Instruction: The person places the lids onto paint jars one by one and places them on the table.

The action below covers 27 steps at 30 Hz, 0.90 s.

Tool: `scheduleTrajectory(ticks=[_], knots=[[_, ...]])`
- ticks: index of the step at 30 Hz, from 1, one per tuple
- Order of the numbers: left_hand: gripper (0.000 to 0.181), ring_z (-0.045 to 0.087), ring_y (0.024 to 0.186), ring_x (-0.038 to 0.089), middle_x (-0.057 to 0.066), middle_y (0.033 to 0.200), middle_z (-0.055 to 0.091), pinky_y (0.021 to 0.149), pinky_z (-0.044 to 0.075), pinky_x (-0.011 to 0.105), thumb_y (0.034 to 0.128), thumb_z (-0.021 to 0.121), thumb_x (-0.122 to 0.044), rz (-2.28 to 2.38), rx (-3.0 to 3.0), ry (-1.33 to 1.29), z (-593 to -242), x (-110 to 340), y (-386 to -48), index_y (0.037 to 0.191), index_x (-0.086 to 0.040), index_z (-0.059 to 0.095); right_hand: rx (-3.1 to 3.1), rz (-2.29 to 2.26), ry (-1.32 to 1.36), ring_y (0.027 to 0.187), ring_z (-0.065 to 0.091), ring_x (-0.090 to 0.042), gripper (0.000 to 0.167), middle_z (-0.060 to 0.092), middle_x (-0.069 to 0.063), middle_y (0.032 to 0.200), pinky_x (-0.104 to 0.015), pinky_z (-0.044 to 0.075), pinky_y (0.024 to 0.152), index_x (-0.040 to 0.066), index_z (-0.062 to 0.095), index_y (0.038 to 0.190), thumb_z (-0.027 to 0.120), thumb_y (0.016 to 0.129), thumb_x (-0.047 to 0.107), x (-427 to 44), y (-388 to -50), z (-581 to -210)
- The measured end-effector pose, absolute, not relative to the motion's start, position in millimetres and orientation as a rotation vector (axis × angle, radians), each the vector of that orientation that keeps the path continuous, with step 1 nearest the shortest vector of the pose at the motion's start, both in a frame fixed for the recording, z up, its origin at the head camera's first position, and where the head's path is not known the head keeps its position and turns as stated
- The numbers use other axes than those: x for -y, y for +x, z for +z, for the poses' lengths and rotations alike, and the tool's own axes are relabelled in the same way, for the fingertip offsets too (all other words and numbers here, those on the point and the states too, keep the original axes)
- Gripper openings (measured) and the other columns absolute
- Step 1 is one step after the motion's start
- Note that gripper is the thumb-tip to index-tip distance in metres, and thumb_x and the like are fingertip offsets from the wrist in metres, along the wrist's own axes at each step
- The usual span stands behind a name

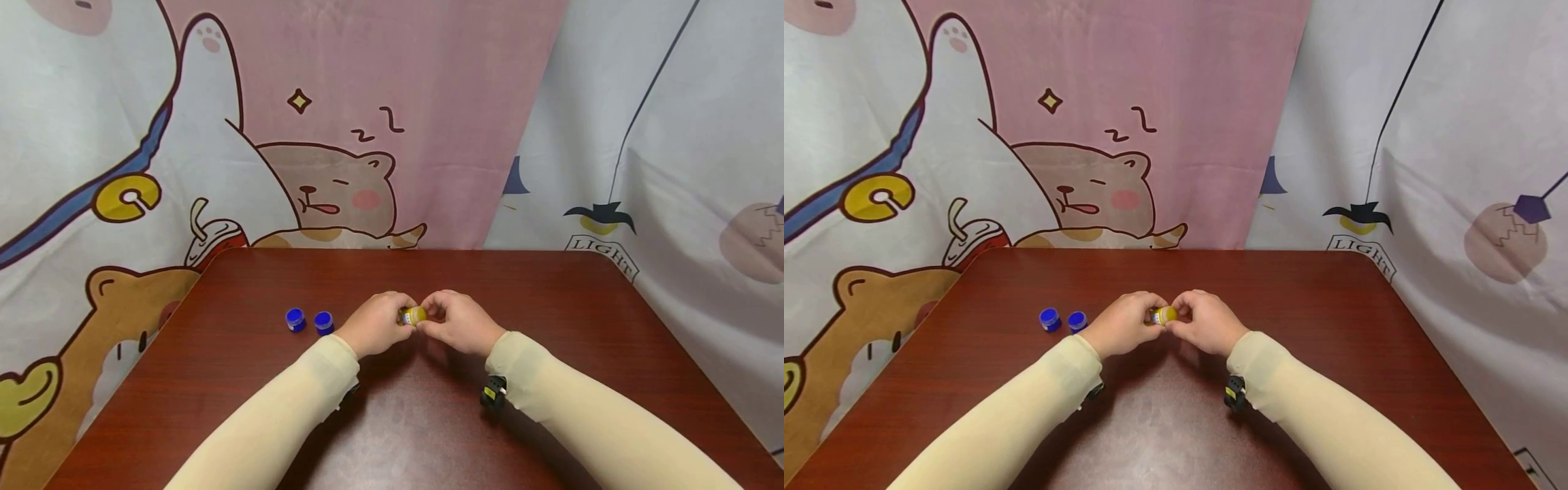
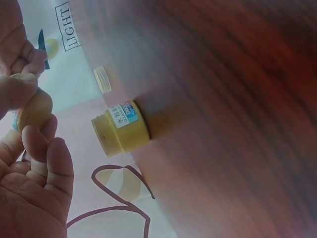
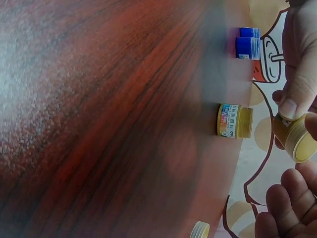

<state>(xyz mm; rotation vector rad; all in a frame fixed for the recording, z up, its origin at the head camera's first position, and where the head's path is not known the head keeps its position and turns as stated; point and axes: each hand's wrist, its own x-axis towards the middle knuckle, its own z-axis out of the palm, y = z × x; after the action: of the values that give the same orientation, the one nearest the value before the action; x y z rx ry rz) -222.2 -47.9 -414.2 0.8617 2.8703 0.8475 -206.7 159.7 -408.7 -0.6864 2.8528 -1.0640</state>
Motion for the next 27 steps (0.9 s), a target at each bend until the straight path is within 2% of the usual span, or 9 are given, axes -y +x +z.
scheduleTrajectory(ticks=[5, 11, 20, 27], knots=[[0.03, 0.064, 0.094, 0.013, 0.004, 0.111, 0.07, 0.088, 0.058, 0.031, 0.094, 0.08, -0.02, 0.847, -2.867, 0.852, -413.9, 48.2, -222.0, 0.12, -0.008, 0.071, -2.862, -1.059, -0.722, 0.095, 0.063, -0.015, 0.027, 0.067, -0.001, 0.103, -0.035, 0.055, 0.085, 0.012, 0.07, 0.113, 0.083, 0.09, 0.017, -158.8, -207.0, -407.8], [0.028, 0.064, 0.093, 0.013, 0.003, 0.108, 0.071, 0.086, 0.057, 0.03, 0.0935, 0.08, -0.019, 0.844, -2.875, 0.875, -413.9, 48.3, -221.8, 0.118, -0.008, 0.071, -2.869, -1.032, -0.712, 0.09, 0.062, -0.013, 0.022, 0.066, -0.001, 0.1, -0.033, 0.054, 0.082, 0.011, 0.072, 0.109, 0.082, 0.092, 0.02, -158.3, -206.8, -408.1], [0.028, 0.064, 0.094, 0.013, 0.004, 0.11, 0.07, 0.087, 0.057, 0.03, 0.094, 0.079, -0.018, 0.847, -2.871, 0.874, -412.4, 48.7, -221.1, 0.119, -0.007, 0.071, -2.887, -1.024, -0.751, 0.094, 0.063, -0.015, 0.028, 0.067, -0.002, 0.103, -0.035, 0.055, 0.085, 0.01, 0.071, 0.114, 0.084, 0.09, 0.019, -158.1, -206.5, -408.2], [0.026, 0.063, 0.092, 0.013, 0.002, 0.107, 0.071, 0.086, 0.056, 0.031, 0.0929, 0.079, -0.018, 0.834, -2.883, 0.907, -412.0, 48.6, -222.4, 0.116, -0.009, 0.072, -2.901, -0.996, -0.745, 0.09, 0.062, -0.013, 0.022, 0.067, 0.0, 0.099, -0.033, 0.055, 0.082, 0.011, 0.073, 0.108, 0.084, 0.091, 0.02, -157.6, -207.5, -407.5]])
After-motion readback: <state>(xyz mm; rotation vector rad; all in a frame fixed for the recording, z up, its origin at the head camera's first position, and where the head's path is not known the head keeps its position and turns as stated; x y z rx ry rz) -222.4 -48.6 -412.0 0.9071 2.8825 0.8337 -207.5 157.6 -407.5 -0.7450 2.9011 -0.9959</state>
